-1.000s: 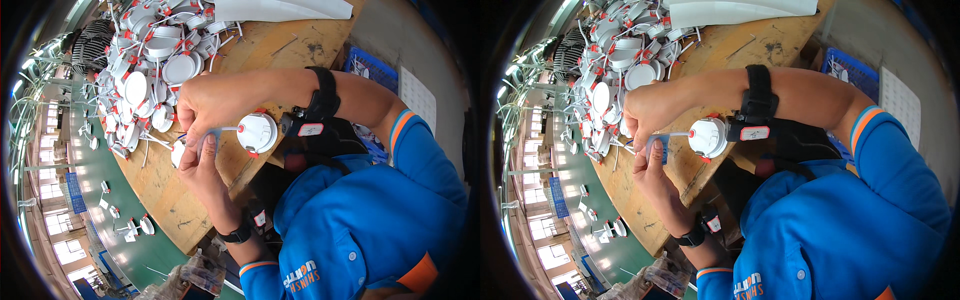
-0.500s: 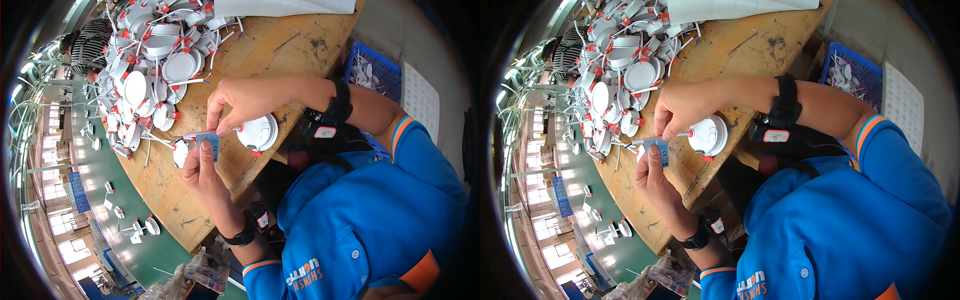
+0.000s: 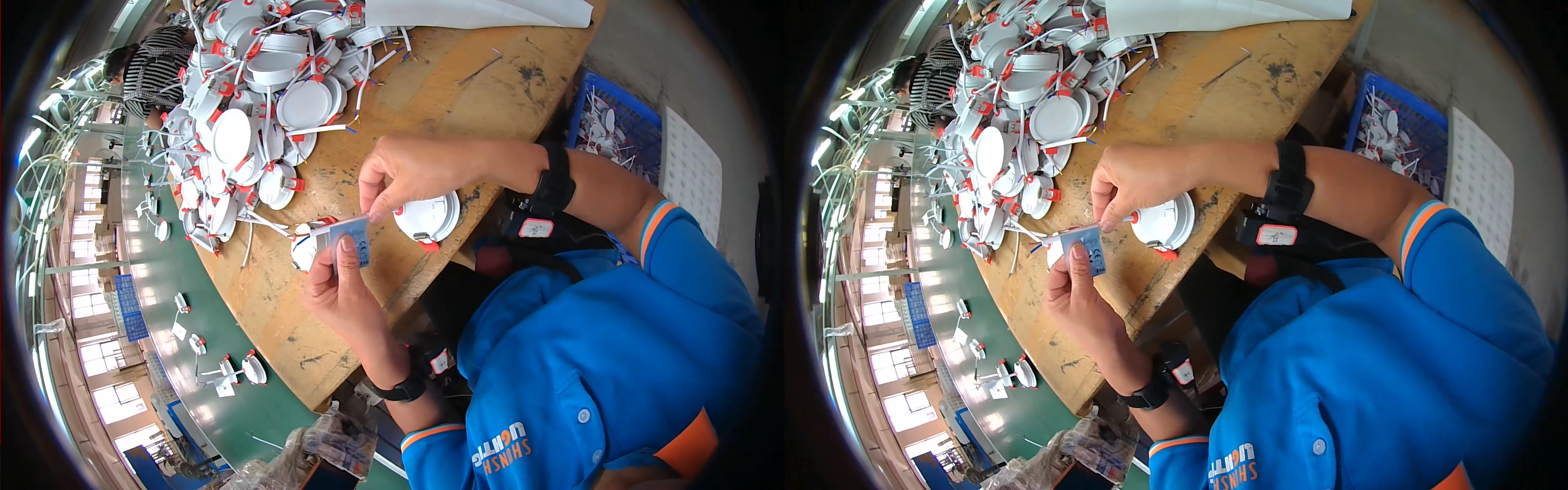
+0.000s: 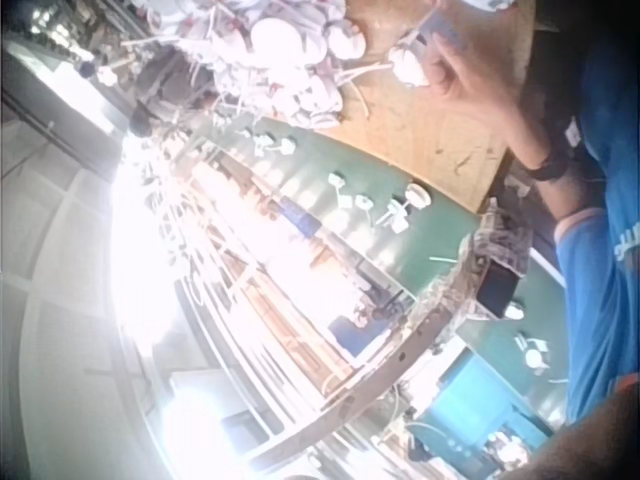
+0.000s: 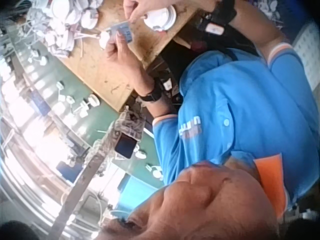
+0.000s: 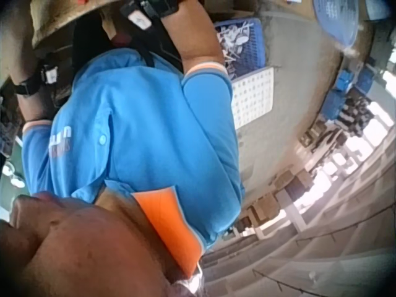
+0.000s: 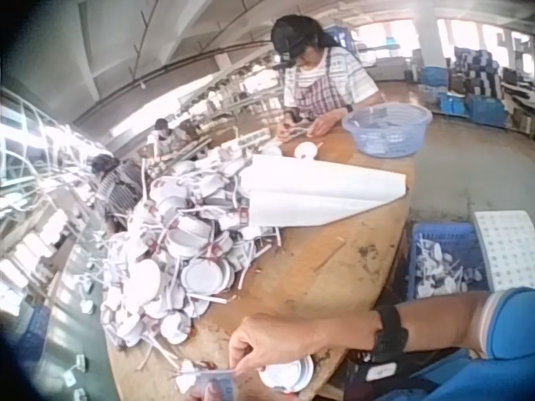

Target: Assembling, labeling, and organizing LED light fixtures on a factory production line.

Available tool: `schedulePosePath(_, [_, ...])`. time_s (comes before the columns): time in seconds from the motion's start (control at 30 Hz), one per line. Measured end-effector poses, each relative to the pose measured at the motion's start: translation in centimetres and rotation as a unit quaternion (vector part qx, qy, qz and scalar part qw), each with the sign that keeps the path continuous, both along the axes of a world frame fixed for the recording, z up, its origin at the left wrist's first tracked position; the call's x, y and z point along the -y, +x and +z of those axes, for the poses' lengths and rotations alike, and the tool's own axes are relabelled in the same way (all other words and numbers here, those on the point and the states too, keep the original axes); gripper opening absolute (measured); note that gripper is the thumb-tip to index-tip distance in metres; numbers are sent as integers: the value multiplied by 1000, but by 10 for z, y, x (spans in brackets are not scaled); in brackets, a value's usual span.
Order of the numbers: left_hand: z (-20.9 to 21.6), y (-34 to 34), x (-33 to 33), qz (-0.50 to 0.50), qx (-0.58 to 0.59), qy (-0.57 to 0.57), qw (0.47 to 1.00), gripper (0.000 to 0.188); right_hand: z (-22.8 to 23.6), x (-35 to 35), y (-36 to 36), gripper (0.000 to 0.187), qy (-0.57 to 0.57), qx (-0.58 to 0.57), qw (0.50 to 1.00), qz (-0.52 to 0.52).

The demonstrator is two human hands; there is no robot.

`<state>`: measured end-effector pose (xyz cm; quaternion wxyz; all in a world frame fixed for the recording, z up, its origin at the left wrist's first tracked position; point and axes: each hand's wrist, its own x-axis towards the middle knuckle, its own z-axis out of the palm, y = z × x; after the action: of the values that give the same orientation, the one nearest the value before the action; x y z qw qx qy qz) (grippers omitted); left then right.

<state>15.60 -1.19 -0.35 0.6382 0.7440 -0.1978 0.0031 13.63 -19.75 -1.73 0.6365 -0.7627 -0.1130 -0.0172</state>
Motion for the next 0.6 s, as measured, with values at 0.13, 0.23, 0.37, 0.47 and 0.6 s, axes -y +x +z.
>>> schedulePosePath(0.13, [-15, 6, 5, -18, -23, -24, 999, 12, -4, 5, -5, 18, 4, -39, 999, -21])
schedulePosePath(0.23, [-14, 8, 4, -19, -32, -40, 999, 11, -4, 6, -6, 18, 17, -51, 999, -3])
schedulePosePath(0.37, [4, 5, 5, -35, -41, -33, 998, 18, -3, 2, -5, 17, 25, -42, 999, 6])
schedulePosePath(0.47, [10, 8, 10, -82, -53, 30, 995, 20, -4, 6, -7, 17, 29, -34, 999, 3])
schedulePosePath(0.6, [7, 8, 13, -45, -38, 51, 997, 8, -1, 4, -8, 16, 33, -32, 999, 0])
